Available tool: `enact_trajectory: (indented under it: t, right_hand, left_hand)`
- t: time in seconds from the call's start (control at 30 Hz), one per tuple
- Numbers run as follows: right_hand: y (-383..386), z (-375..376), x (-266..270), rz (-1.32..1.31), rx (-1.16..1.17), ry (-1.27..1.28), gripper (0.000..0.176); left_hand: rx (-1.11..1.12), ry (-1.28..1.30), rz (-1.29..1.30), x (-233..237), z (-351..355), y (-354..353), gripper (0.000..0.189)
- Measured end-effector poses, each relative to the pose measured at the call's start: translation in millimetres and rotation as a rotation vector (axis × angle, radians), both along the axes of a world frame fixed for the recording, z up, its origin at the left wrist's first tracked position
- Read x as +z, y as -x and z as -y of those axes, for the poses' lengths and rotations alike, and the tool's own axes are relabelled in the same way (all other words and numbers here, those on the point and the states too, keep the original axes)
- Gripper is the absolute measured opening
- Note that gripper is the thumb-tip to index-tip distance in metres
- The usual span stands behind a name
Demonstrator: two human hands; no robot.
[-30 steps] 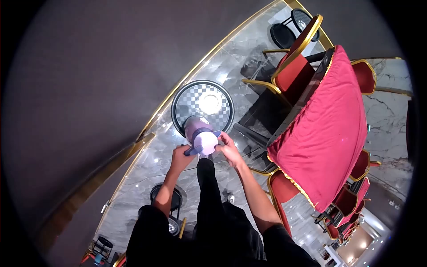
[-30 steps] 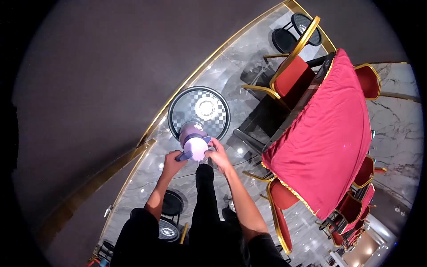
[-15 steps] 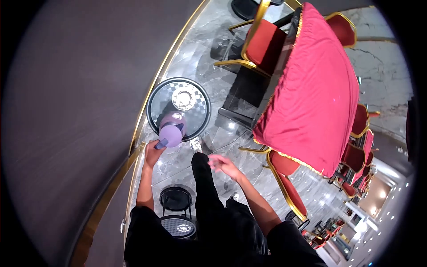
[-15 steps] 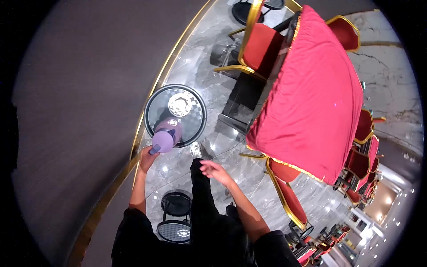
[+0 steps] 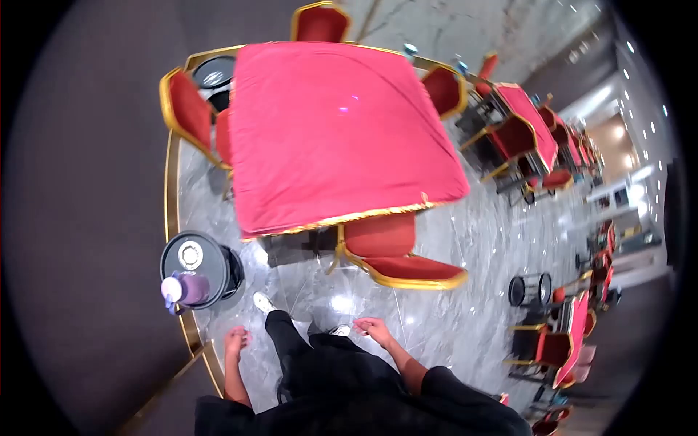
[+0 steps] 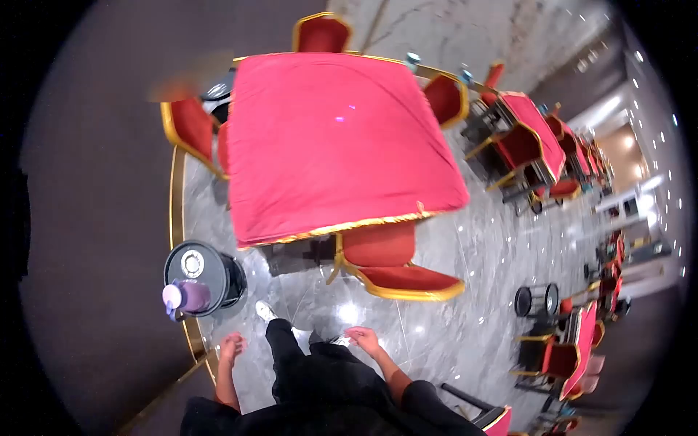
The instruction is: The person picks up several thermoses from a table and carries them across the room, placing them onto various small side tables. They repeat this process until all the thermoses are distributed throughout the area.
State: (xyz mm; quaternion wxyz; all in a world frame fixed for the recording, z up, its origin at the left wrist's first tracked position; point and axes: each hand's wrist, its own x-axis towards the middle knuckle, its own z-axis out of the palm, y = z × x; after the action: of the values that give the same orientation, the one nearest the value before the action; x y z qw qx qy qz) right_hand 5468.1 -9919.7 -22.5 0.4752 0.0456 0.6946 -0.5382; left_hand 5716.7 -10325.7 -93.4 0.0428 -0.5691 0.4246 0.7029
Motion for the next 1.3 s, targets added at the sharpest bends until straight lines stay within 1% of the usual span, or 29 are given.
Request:
enact_trajectory:
  t: [0.03, 0.07, 0.1, 0.13, 0.17, 0.2, 0.23, 0.27, 0.33, 0.37, 0.43, 0.5, 0.6, 0.67, 0.73, 0.8, 0.83, 0.87, 0.9, 0.97, 1.0, 1.03, 1.07, 1.1, 1.13, 1.17, 1.23, 1.3]
  right_hand:
    - [-6, -21, -2, 0.004, -0.06, 0.082, 0.024]
    - [-6, -41, -2, -0.031, 0.04, 0.011, 0.023]
    - [-9, -60, -2, -0.07, 0.113, -0.06, 0.023]
    - [-16, -81, -6, -0.131, 0.114, 0.039, 0.02]
    - [-21, -105, -12, -0.201, 0.107, 0.125, 0.018]
    - [-25, -131, -8, -0.329, 0.107, 0.104, 0.018]
    - [-29, -158, -2, -0.448, 0.115, 0.067, 0.017]
    - [-30, -186, 6, -0.482, 0.067, -0.022, 0.017]
    - [-25, -252, 9, -0.46, -0.04, -0.07, 0.015]
    - [-26, -288, 11, -0.443, -0.079, -0.09, 0.015]
    - [-30, -355, -10, -0.445, -0.306, -0.154, 0.016]
    - [-33, -426, -32, -0.429, -0.497, -0.215, 0.018]
    - [-38, -517, -67, -0.206, -0.829, -0.211, 0.017]
    - [-33, -576, -88, -0.003, -0.847, -0.348, 0.026]
    - [-27, -629, -79, 0.182, -0.874, -0.441, 0.034]
    - [-30, -663, -57, 0.239, -1.126, -0.416, 0.039]
    - [-28, -673, -31, 0.299, -1.405, -0.271, 0.043]
    - [-31, -679, -20, 0.278, -1.555, -0.214, 0.044]
    - [-37, -690, -16, 0.238, -1.705, -0.161, 0.045]
    - [-58, -701, -49, 0.159, -1.818, -0.327, 0.045]
    - [-56, -709, -29, 0.155, -1.839, -0.346, 0.046]
    - [-51, -716, -4, 0.143, -1.86, -0.363, 0.047]
    - [-48, -726, -5, 0.167, -2.003, -0.305, 0.046]
    - [-47, -729, -16, 0.195, -2.14, -0.243, 0.046]
    - [-43, -736, -31, 0.299, -2.27, -0.19, 0.046]
    - [-30, -747, -42, 0.407, -2.392, -0.134, 0.046]
    - [-1, -775, -61, 0.57, -2.336, -0.255, 0.042]
    - [-25, -836, -124, 0.243, -1.117, -0.03, 0.045]
  left_hand:
    - [-0.145, 0.032, -0.047, -5, -31, -7, 0.022]
    - [-0.294, 0.069, -0.117, -19, -60, -4, 0.022]
    - [-0.412, 0.118, -0.057, -2, -94, 8, 0.027]
    - [-0.42, 0.115, -0.039, -4, -126, 8, 0.027]
    - [-0.452, 0.002, -0.109, -11, -149, 1, 0.029]
    - [-0.538, -0.122, -0.193, -16, -168, -8, 0.026]
    - [-1.015, 0.314, -0.421, -14, -186, -10, 0.023]
    - [-1.151, 0.296, -0.378, -8, -213, 15, 0.024]
    - [-1.179, 0.082, -0.055, -5, -281, 100, 0.025]
    - [-1.22, 0.049, 0.01, -1, -315, 141, 0.025]
    - [-1.371, 0.053, -0.026, 7, -387, 217, 0.026]
    - [-1.523, 0.064, -0.05, 13, -457, 276, 0.027]
    - [-1.727, 0.106, -0.055, 16, -547, 356, 0.029]
    - [-1.839, 0.151, -0.041, 10, -598, 407, 0.03]
    - [-1.958, 0.219, -0.008, -2, -641, 460, 0.031]
    - [-2.074, 0.27, 0.033, -6, -689, 511, 0.033]
    - [-2.129, 0.292, 0.032, -13, -715, 538, 0.033]
    - [-2.181, 0.319, 0.024, -21, -745, 567, 0.034]
    - [-2.23, 0.335, -0.011, -30, -788, 601, 0.035]
    - [-2.336, 0.384, -0.126, -31, -897, 673, 0.036]
    - [-2.397, 0.409, -0.243, -24, -972, 711, 0.037]
    - [-2.449, 0.433, -0.395, -14, -1048, 745, 0.034]
    - [-2.5, 0.454, -0.486, 24, -1129, 771, 0.037]
    - [-2.357, 0.325, -0.722, 39, -1193, 792, 0.039]
    - [-2.26, 0.244, -0.678, 48, -1258, 810, 0.037]
    - [-2.246, 0.106, -0.655, 81, -1318, 822, 0.034]
    - [-2.224, -0.126, -0.641, 139, -1411, 841, 0.031]
    - [-2.209, -0.314, -0.67, 176, -1487, 869, 0.035]
